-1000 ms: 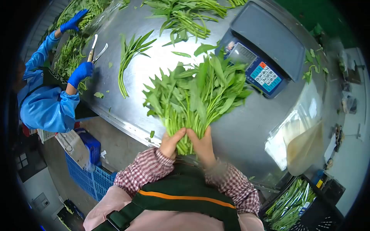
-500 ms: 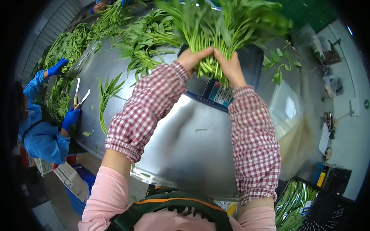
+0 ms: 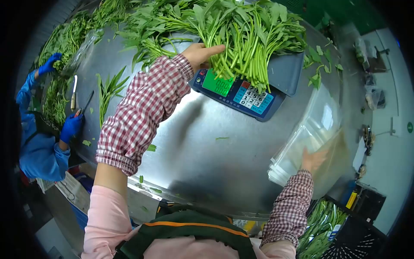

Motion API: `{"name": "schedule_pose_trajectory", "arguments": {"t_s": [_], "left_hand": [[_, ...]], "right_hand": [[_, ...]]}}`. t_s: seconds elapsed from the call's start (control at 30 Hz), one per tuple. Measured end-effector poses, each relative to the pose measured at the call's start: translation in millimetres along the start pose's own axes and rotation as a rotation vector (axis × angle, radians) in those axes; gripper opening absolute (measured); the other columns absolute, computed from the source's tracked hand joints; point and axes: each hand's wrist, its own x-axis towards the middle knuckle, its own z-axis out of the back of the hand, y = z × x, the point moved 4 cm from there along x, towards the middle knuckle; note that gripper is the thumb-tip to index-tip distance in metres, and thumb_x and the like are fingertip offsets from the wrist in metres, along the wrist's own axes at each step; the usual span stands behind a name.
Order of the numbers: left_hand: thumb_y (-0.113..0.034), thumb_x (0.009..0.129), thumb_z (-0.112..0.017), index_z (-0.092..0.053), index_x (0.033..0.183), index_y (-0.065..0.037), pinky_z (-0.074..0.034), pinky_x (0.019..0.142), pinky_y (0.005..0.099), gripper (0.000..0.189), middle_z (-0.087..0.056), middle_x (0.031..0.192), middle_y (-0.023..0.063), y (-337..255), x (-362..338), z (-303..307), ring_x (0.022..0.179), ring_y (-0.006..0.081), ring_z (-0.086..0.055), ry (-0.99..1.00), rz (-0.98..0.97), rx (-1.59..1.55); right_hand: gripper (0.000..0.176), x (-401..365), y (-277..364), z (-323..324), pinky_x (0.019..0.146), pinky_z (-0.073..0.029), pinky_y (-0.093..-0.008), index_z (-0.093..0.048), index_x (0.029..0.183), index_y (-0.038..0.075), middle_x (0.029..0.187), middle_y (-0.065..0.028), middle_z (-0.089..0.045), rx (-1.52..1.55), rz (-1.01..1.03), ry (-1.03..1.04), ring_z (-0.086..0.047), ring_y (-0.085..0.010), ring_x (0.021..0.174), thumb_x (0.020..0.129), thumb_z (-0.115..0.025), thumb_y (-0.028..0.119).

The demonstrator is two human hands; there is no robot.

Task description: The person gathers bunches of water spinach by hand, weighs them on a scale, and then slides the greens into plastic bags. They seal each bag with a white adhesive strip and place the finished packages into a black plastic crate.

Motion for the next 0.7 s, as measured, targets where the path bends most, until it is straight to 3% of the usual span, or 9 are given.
{"name": "schedule_pose_trajectory", "arguments": {"t_s": [0.07, 0.17, 0.23, 0.33, 0.4, 0.47, 0.5, 0.6, 0.7], "left_hand": [[-0.039, 0.072, -0.07, -0.053, 0.106, 0.011, -0.048, 0.068, 0.0317, 0.063, -0.061, 0.086, 0.0175, -19.1, -20.6, 0.3, 0.075, 0.0212, -0.058, -0.059, 0.066, 0.071], [-0.04, 0.066, -0.073, -0.052, 0.106, 0.012, -0.046, 0.075, 0.0322, 0.069, -0.059, 0.095, 0.0208, -23.2, -16.7, 5.7, 0.083, 0.0247, -0.057, -0.047, 0.043, 0.084], [-0.04, 0.064, -0.073, -0.044, 0.116, 0.015, -0.042, 0.09, 0.0362, 0.081, -0.053, 0.113, 0.0268, -10.6, 5.6, 1.5, 0.101, 0.0317, -0.054, 0.059, 0.026, -0.078], [-0.039, 0.062, -0.075, -0.04, 0.119, 0.014, -0.039, 0.094, 0.037, 0.085, -0.049, 0.117, 0.0275, -37.4, -18.9, 2.1, 0.108, 0.0327, -0.05, -0.054, 0.067, -0.021], [-0.033, 0.063, -0.078, -0.036, 0.118, 0.016, -0.047, 0.084, 0.0338, 0.086, -0.052, 0.113, 0.0271, -51.7, -30.6, 0.4, 0.098, 0.0301, -0.057, -0.203, 0.063, 0.08], [-0.023, 0.062, -0.079, -0.037, 0.119, 0.013, -0.047, 0.083, 0.0341, 0.079, -0.054, 0.111, 0.0248, -21.0, 11.1, -13.3, 0.095, 0.0281, -0.058, -0.141, -0.053, -0.02], [-0.02, 0.063, -0.078, -0.038, 0.118, 0.011, -0.047, 0.083, 0.0341, 0.075, -0.055, 0.109, 0.0236, -12.0, 26.7, -17.2, 0.092, 0.0272, -0.059, -0.121, -0.11, 0.007], [-0.014, 0.066, -0.075, -0.042, 0.113, 0.006, -0.05, 0.078, 0.0322, 0.061, -0.058, 0.101, 0.0193, -45.0, -29.4, 16.5, 0.083, 0.0245, -0.061, -0.359, -0.121, -0.062], [-0.005, 0.078, -0.06, -0.044, 0.103, 0.003, -0.054, 0.06, 0.032, 0.031, -0.058, 0.093, 0.0139, -43.2, -81.0, 51.0, 0.077, 0.022, -0.062, -0.351, -0.405, -0.746]], "right_hand": [[0.079, 31.7, -51.6, -66.6, 0.107, -0.02, -0.0363, -0.02, 0.136, -0.002, 0.137, -0.0277, -0.024, 0.145, 0.302, 0.166, -0.022, -0.0347, 0.13, 0.077, -0.063, 0.028], [0.07, 29.4, -46.3, -58.8, 0.105, -0.023, -0.0347, -0.025, 0.135, 0.0, 0.137, -0.0226, -0.029, 0.239, 0.427, 0.499, -0.029, -0.0316, 0.128, 0.078, -0.06, 0.019], [0.064, -8.9, 3.3, 1.9, 0.104, -0.024, -0.0351, -0.028, 0.134, -0.001, 0.135, -0.0215, -0.033, 0.182, 0.722, 0.101, -0.032, -0.0312, 0.127, 0.08, -0.059, 0.018], [0.051, -69.7, 140.4, 129.3, 0.1, -0.029, -0.0358, -0.035, 0.129, -0.003, 0.131, -0.02, -0.04, 0.924, 0.965, 0.128, -0.038, -0.0302, 0.122, 0.083, -0.053, 0.012], [0.033, -99.9, 218.5, 180.0, 0.099, -0.032, -0.0352, -0.052, 0.116, 0.0, 0.121, -0.015, -0.051, 1.022, 1.317, -0.016, -0.043, -0.0284, 0.119, 0.084, -0.05, 0.007], [0.032, -112.0, 285.7, 182.1, 0.099, -0.03, -0.0384, -0.054, 0.116, 0.008, 0.124, -0.0117, -0.05, 0.898, 1.603, -0.126, -0.04, -0.0302, 0.12, 0.084, -0.052, 0.013], [0.032, -114.2, 310.6, 169.0, 0.103, -0.024, -0.043, -0.053, 0.118, 0.015, 0.13, -0.0086, -0.045, 0.656, 1.657, -0.242, -0.034, -0.0283, 0.125, 0.087, -0.049, 0.024], [0.034, -101.3, 333.8, 132.2, 0.105, -0.015, -0.0474, -0.052, 0.121, 0.024, 0.135, -0.0049, -0.039, 0.352, 1.549, -0.214, -0.027, -0.0242, 0.129, 0.09, -0.042, 0.035], [0.035, -99.0, 332.3, 123.5, 0.105, -0.013, -0.0488, -0.051, 0.122, 0.026, 0.136, -0.0037, -0.038, 0.287, 1.5, -0.229, -0.026, -0.022, 0.13, 0.09, -0.041, 0.037]]}}
